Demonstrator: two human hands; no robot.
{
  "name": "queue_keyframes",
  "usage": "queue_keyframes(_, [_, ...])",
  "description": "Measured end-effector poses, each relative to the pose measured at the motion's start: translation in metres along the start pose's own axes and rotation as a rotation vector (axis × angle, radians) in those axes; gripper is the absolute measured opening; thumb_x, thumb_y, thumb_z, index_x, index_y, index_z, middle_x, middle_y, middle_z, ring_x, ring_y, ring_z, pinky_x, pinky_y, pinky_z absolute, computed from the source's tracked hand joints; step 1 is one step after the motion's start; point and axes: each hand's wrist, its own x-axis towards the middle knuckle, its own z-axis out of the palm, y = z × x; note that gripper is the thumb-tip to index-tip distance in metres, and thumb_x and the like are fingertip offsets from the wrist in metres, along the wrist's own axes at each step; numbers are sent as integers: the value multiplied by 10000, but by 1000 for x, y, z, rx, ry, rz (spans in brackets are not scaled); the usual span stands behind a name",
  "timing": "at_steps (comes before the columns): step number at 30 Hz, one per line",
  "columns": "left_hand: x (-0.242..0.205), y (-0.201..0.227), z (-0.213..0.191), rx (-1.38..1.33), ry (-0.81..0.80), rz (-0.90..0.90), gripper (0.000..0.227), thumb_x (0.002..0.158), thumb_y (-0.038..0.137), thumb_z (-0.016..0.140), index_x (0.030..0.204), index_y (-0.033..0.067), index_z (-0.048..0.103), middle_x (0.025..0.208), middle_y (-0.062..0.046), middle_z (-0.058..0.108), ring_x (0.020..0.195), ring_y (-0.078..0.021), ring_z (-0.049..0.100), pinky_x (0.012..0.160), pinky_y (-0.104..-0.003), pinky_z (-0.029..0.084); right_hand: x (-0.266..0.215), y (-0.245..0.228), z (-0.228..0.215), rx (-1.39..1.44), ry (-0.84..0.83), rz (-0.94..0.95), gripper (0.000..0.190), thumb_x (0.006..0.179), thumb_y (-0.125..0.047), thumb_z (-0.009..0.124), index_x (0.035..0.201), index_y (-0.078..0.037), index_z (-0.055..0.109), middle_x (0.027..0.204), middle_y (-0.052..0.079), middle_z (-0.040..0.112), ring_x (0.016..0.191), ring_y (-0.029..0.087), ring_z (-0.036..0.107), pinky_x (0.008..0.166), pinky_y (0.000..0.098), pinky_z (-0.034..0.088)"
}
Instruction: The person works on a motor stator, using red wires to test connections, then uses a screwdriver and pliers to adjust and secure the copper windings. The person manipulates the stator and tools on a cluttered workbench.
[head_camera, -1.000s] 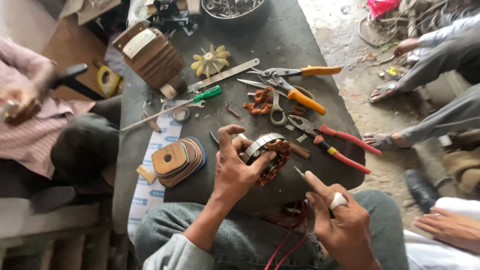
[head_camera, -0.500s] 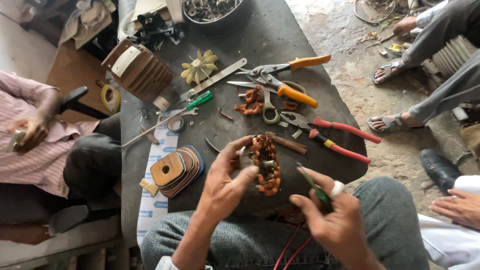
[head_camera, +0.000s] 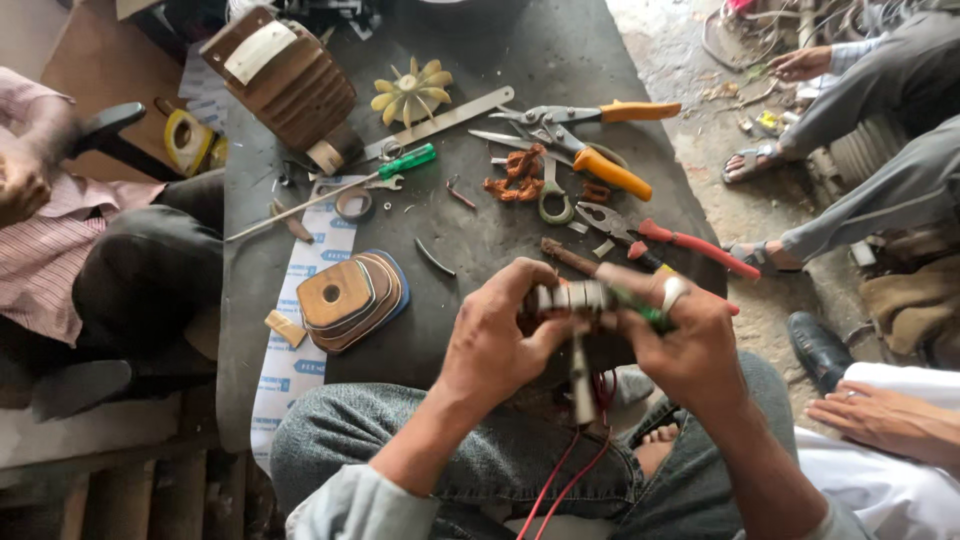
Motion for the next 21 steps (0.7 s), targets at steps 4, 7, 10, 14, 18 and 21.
queue_keyframes(4, [6,-11,12,-92,113,-50,425,763,199,891,1099,63,669,855,-76,754,729,-179,737,673,-303,578,-3,-12,2,-216,101,249,456,924,-83,741,1370,-55,648,852,90,607,718,172,604,653,351,509])
queue_keyframes(7, [6,-16,13,-191,124,-122,396,783,175,871,1110,67,675,901,-74,789,802,-142,777,717,-287,613,-9,-28,0,-164,69,286,310,952,-82,675,1260,-52,672,878,97,653,716,188,651,619,350,517])
queue_keyframes(10, [6,-16,13,-206,137,-141,403,768,166,871,1092,51,660,932,-85,789,829,-140,787,709,-283,633,-14,-41,4,-210,76,139,302,864,-52,717,1164,-53,749,850,104,681,711,196,688,649,333,536])
queue_keyframes(14, [7,-14,13,-169,142,-134,434,766,151,870,1134,36,673,911,-97,787,819,-153,786,693,-288,626,-10,-48,9,-240,134,87,310,839,-55,748,1149,-47,761,835,111,676,680,204,688,633,326,539])
queue_keyframes(18, [7,-16,11,-215,117,-164,413,787,142,854,1147,29,686,940,-92,794,846,-146,791,713,-280,642,-7,-45,9,-199,133,109,307,836,-58,753,1142,-44,763,816,106,682,663,191,686,614,320,537])
queue_keyframes(21, [7,-15,11,-218,114,-162,406,787,131,851,1144,20,692,945,-89,794,846,-136,787,717,-273,642,-4,-44,9,-190,94,161,310,835,-73,762,1144,-60,773,767,103,676,625,185,677,612,322,536])
